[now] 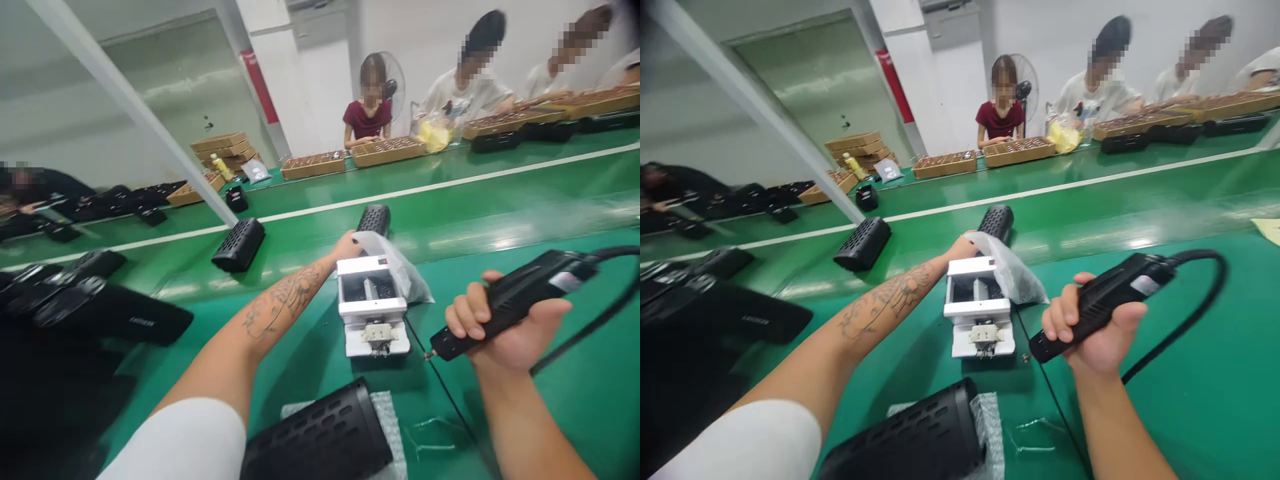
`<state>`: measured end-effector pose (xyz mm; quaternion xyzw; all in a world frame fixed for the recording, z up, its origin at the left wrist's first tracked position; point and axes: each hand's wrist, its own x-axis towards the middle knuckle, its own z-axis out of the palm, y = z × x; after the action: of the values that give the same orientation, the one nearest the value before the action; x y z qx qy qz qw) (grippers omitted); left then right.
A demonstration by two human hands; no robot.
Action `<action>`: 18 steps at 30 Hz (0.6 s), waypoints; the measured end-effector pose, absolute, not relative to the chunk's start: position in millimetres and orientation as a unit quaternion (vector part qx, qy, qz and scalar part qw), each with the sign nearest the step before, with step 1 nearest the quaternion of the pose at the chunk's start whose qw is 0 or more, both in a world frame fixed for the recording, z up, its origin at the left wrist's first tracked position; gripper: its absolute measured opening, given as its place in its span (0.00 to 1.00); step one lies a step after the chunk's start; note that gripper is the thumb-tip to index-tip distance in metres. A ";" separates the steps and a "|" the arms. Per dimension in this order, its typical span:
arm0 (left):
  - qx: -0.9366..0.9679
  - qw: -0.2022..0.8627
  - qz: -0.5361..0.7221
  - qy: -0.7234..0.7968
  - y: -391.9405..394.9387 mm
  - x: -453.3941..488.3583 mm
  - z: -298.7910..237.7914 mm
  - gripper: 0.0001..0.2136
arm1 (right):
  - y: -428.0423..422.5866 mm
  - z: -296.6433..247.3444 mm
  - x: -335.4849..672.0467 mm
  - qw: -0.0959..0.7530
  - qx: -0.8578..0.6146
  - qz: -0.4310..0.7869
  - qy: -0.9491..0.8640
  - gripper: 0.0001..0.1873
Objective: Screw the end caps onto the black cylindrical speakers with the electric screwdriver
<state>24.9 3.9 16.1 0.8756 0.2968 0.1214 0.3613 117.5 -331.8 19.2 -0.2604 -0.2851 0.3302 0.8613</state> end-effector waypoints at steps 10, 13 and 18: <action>0.839 0.399 0.077 0.362 -11.8 -126.8 33.4 0.20 | -304.5 51.6 37.3 0.810 -0.357 0.235 -0.401 0.39; 0.834 0.411 0.089 0.358 -41.5 -219.7 39.6 0.27 | -294.8 51.2 16.1 0.786 -0.388 0.242 -0.415 0.37; 0.797 0.448 0.145 0.379 -133.0 -360.0 9.5 0.37 | -292.1 52.7 9.5 0.756 -0.428 0.237 -0.435 0.39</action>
<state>-360.0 -133.0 9.5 0.7971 0.3786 0.1451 0.4475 9.5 -292.1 52.7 -0.4284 -0.4351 0.2372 0.7556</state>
